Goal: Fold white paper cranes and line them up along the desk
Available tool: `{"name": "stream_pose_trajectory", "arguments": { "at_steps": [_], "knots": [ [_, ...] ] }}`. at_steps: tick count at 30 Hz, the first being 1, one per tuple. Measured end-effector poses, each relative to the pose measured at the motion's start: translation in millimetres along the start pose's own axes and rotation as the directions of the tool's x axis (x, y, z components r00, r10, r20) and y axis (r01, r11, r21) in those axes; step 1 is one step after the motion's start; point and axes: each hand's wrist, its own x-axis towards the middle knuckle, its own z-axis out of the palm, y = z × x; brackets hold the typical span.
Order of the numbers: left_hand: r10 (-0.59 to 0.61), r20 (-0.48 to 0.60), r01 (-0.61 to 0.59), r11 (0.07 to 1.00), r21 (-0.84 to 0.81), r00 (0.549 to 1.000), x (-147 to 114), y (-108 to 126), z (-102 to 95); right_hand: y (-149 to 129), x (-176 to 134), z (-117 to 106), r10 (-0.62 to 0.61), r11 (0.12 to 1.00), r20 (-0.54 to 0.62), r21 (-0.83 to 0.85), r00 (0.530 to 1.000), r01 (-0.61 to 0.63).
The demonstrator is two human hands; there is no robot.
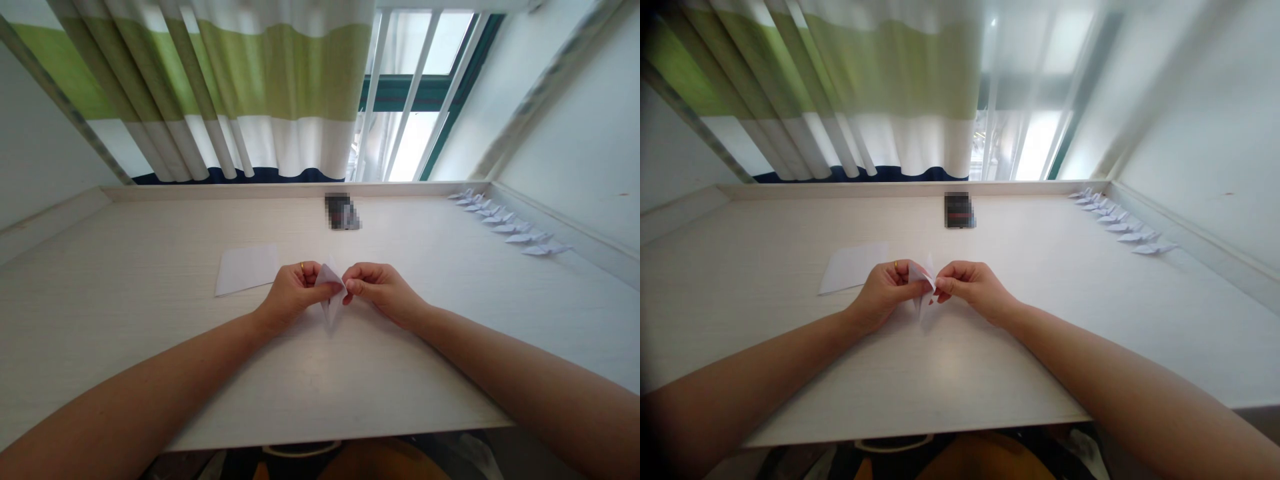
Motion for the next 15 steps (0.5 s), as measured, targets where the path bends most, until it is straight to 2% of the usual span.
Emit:
{"name": "stream_pose_trajectory", "arguments": {
  "at_steps": [4,15],
  "knots": [
    [0.01,0.014,-0.01,1.0,0.002,1.0,0.4,0.7,0.6,1.6,0.4,1.6,-0.003,0.999,0.028,0.038,1.0,0.002],
    [-0.035,-0.003,0.035,0.999,0.0,0.999,2.0,-3.5,-0.9,0.7,1.6,5.2,0.022,0.999,0.003,-0.026,1.0,-0.021]
  ]
}}
